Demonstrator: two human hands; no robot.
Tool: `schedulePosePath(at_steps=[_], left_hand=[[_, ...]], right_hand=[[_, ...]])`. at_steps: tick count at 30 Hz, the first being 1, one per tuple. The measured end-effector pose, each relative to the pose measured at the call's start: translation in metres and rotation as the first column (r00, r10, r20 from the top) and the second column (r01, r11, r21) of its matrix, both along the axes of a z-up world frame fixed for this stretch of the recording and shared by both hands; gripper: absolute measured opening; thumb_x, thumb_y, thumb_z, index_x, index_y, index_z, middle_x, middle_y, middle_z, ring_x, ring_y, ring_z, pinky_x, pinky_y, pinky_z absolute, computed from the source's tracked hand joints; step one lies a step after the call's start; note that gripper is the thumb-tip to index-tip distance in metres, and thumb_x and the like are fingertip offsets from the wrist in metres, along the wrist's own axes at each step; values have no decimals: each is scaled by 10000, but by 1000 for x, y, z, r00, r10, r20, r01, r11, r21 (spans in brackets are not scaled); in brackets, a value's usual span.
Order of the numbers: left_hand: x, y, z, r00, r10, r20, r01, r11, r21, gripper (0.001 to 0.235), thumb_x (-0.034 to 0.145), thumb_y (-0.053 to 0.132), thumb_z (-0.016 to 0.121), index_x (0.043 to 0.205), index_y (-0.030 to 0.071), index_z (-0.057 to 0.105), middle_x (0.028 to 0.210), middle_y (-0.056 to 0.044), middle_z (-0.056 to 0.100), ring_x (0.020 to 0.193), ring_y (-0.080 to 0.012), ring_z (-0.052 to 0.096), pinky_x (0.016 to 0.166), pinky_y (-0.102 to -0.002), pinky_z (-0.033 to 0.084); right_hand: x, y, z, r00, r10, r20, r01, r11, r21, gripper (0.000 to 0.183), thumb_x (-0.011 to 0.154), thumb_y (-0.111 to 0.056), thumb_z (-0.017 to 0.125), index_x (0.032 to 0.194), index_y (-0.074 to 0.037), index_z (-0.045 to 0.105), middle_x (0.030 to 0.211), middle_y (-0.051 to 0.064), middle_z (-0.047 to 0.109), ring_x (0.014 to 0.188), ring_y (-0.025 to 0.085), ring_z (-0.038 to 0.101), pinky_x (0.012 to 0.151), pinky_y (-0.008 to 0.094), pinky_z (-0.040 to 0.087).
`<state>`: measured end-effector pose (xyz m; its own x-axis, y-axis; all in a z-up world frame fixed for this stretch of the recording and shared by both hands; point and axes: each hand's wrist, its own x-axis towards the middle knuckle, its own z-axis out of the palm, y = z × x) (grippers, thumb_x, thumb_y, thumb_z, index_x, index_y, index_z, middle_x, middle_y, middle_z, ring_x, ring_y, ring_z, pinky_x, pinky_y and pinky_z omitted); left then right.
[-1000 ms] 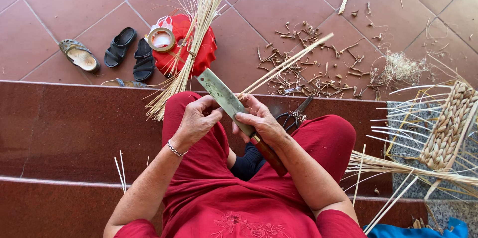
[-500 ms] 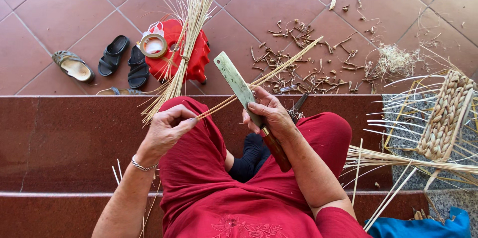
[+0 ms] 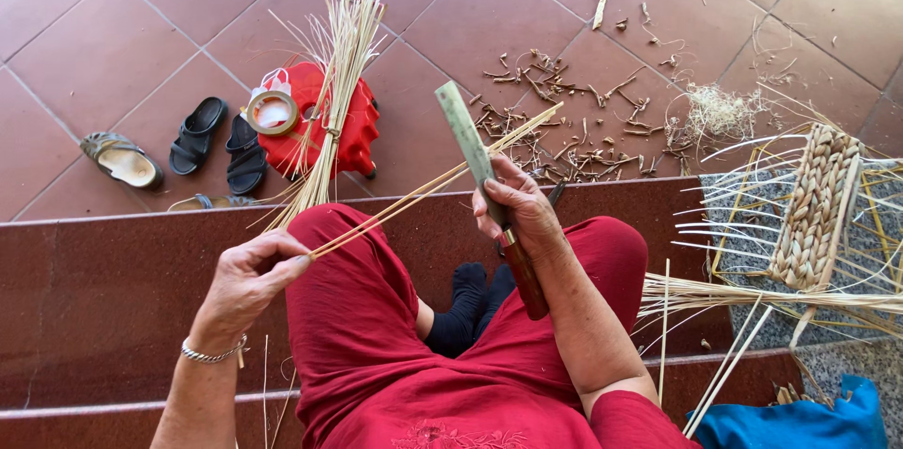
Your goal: The person sits on a tiled floor and uses a large knife to shave thin strips from bamboo sticks. They hold each stick with one hand and draw the knife along its length to remove the outer layer, producing long shavings that fall onto the floor.
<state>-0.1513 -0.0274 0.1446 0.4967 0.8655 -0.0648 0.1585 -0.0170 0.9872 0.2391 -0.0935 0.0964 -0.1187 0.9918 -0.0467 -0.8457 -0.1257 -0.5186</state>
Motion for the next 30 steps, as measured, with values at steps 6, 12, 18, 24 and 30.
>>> schedulePosePath(at_steps=[6,12,18,24,30], left_hand=[[-29,2,5,999,24,-27,-25,999,-23,54,862,-52,706,893,-31,744,868,-21,668,803,-89,598,711,-234,486],[-39,4,3,996,52,-74,-49,998,34,51,886,-24,703,919,-23,742,894,-10,680,844,-70,610,758,-220,489],[-25,14,7,960,257,-109,-262,965,-28,106,968,62,707,1046,10,756,815,23,645,705,-43,527,606,-197,421],[40,17,-4,927,319,-195,-190,852,488,91,1012,78,637,1041,11,692,799,-74,689,640,-111,628,557,-251,517],[104,6,-10,857,337,-390,311,265,913,177,976,3,663,1120,-98,645,907,-164,696,808,-252,700,660,-321,584]], right_hand=[[27,1,-8,993,-113,-43,114,993,17,394,1045,-36,581,1436,-58,544,828,207,682,519,222,603,459,289,503],[50,2,-24,975,-219,-45,221,974,47,387,1052,-47,570,1437,-74,554,835,197,696,514,225,603,465,305,507],[88,2,-13,863,-488,-134,496,868,36,390,1101,-89,532,1488,-64,496,843,136,702,520,184,598,451,306,494],[41,-1,10,980,-196,-16,196,964,179,475,1082,-106,566,1533,-22,441,781,116,693,506,173,612,424,280,493],[-31,-1,23,980,176,88,-179,984,22,579,1005,-98,615,1528,15,394,764,122,682,505,152,606,437,235,491]])
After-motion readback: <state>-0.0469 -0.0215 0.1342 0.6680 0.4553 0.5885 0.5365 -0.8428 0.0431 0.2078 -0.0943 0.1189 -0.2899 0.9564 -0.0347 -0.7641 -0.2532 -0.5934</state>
